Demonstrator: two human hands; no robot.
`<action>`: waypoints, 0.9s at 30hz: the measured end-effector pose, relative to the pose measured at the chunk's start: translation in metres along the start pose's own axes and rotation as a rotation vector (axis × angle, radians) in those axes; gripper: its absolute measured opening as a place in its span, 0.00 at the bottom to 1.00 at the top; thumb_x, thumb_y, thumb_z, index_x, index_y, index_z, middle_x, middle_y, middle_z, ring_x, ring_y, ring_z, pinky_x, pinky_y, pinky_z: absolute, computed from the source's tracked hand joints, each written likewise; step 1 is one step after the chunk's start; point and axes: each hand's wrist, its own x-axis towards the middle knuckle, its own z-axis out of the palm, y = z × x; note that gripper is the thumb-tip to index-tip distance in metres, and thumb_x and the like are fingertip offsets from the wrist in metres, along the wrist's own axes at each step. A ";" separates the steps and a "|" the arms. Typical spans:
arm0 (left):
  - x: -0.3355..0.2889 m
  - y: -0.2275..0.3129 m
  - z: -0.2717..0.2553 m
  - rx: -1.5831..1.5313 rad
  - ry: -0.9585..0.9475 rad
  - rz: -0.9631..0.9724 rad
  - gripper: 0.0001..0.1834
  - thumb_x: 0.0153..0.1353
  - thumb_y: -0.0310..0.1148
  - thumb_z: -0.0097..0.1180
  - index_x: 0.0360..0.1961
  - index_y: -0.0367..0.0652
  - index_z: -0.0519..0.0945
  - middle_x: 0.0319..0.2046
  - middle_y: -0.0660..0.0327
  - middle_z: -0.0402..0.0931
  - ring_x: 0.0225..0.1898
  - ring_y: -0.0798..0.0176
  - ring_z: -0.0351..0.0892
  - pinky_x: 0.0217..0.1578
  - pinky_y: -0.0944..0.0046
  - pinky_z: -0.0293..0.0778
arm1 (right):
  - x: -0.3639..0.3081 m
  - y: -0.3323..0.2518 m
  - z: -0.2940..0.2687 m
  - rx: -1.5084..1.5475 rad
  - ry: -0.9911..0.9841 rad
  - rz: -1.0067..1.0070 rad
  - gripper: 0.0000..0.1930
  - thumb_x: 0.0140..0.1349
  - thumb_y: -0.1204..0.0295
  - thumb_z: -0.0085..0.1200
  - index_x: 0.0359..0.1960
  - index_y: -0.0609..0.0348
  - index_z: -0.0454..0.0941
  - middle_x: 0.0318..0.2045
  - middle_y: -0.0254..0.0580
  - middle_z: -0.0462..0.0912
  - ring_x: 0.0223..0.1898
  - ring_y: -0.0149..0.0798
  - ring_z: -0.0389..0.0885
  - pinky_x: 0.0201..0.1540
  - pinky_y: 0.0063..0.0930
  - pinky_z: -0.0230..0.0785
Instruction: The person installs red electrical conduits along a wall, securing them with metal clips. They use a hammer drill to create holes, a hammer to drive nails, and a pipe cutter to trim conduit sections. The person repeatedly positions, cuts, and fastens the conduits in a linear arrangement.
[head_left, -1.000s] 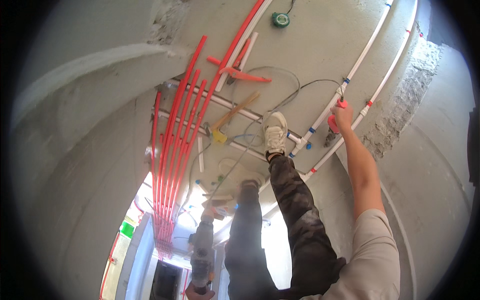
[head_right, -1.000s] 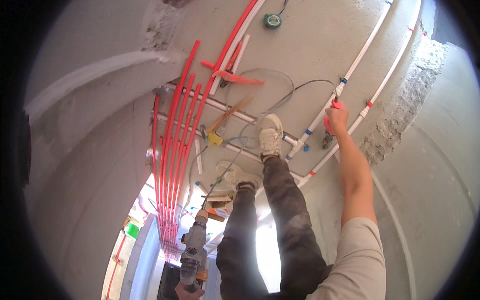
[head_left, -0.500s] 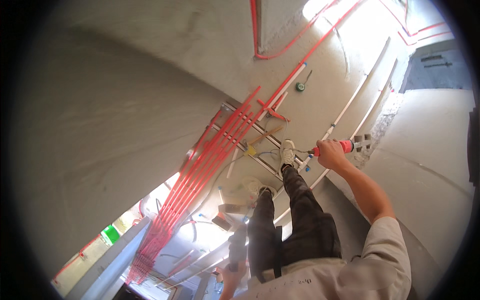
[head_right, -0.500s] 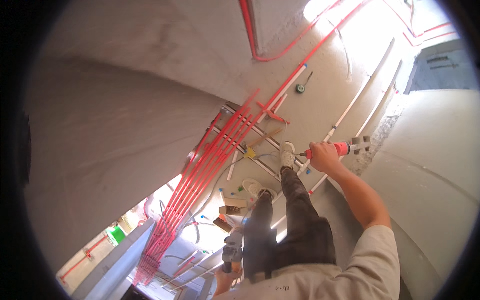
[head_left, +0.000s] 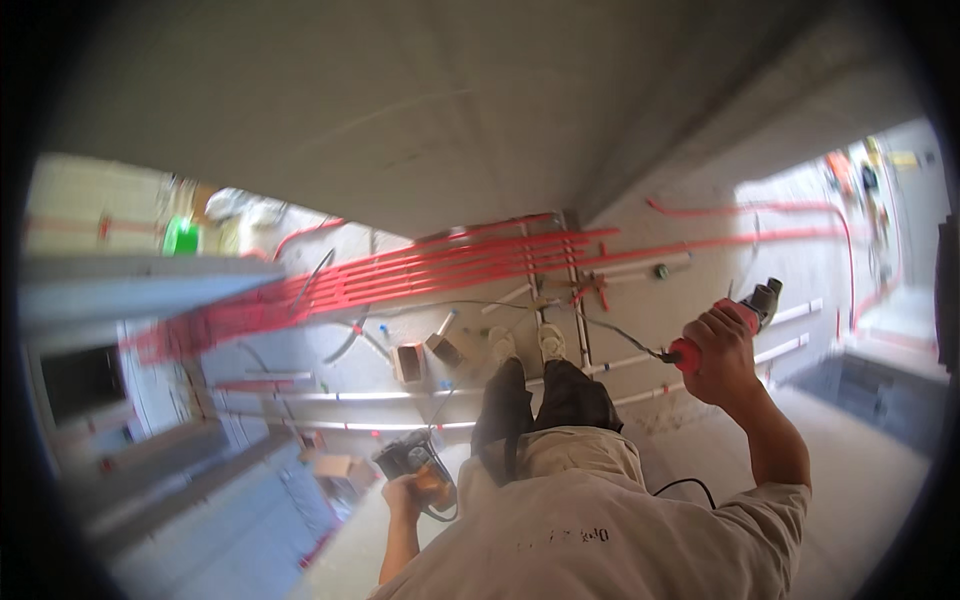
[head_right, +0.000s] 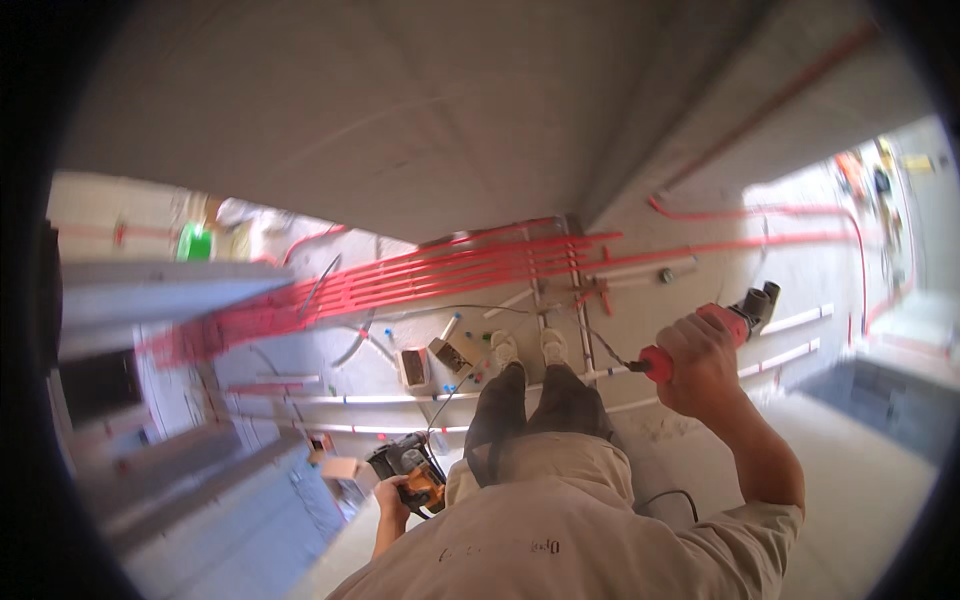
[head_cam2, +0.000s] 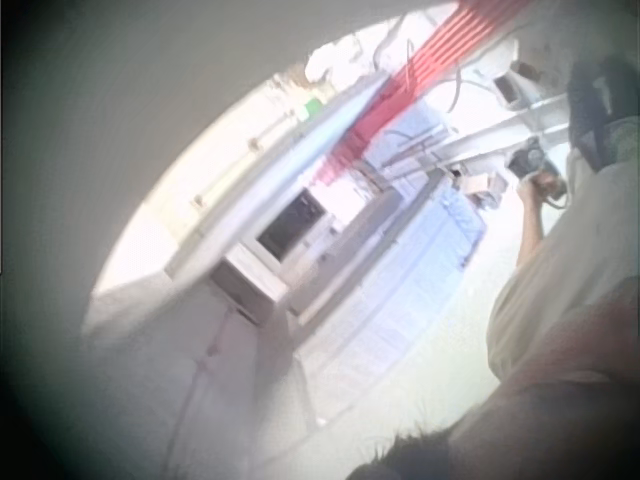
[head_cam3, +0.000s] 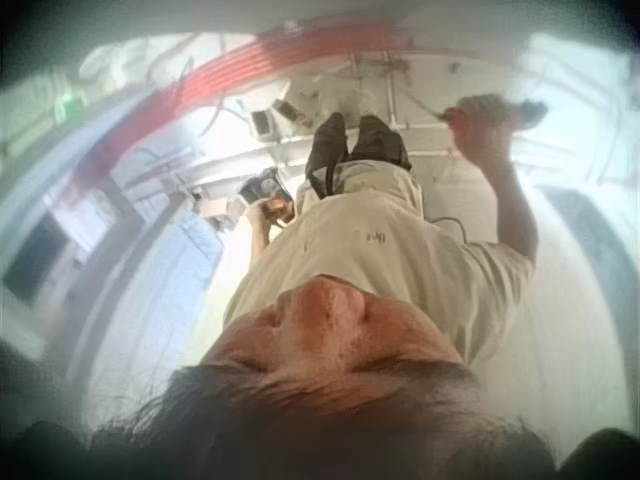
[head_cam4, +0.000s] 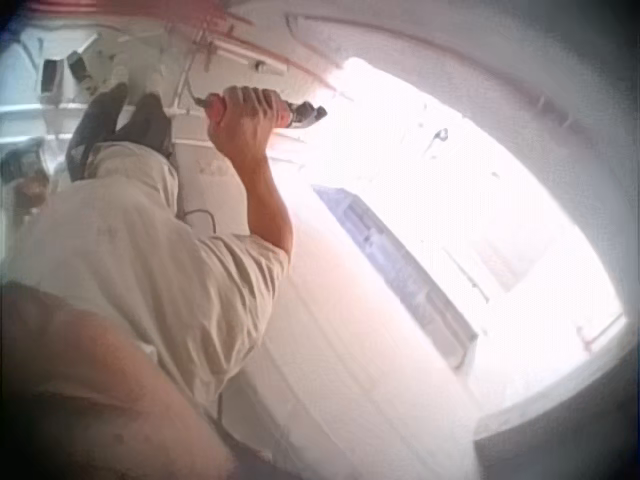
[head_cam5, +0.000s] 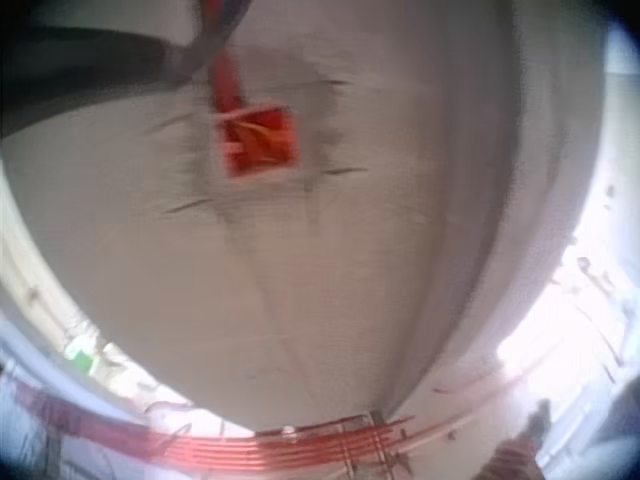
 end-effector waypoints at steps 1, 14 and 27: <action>-0.018 -0.003 -0.009 -0.045 0.049 -0.033 0.08 0.51 0.21 0.62 0.22 0.40 0.74 0.19 0.58 0.71 0.16 0.56 0.72 0.22 0.55 0.74 | 0.011 -0.017 -0.009 0.010 0.047 -0.086 0.13 0.43 0.77 0.67 0.28 0.56 0.74 0.26 0.43 0.77 0.30 0.54 0.78 0.37 0.46 0.69; -0.037 -0.066 -0.040 -0.518 0.181 -0.169 0.08 0.48 0.16 0.61 0.29 0.34 0.76 0.23 0.60 0.74 0.20 0.62 0.75 0.20 0.60 0.72 | 0.231 -0.340 0.015 0.389 -0.235 -0.989 0.14 0.40 0.74 0.69 0.30 0.50 0.79 0.27 0.39 0.79 0.27 0.50 0.78 0.34 0.45 0.70; -0.150 0.036 -0.114 -0.813 0.494 -0.062 0.09 0.48 0.15 0.59 0.31 0.33 0.76 0.20 0.59 0.73 0.15 0.63 0.71 0.18 0.63 0.70 | 0.405 -0.702 -0.015 0.450 -0.144 -1.386 0.09 0.55 0.82 0.55 0.36 0.65 0.84 0.30 0.57 0.86 0.34 0.55 0.87 0.39 0.47 0.78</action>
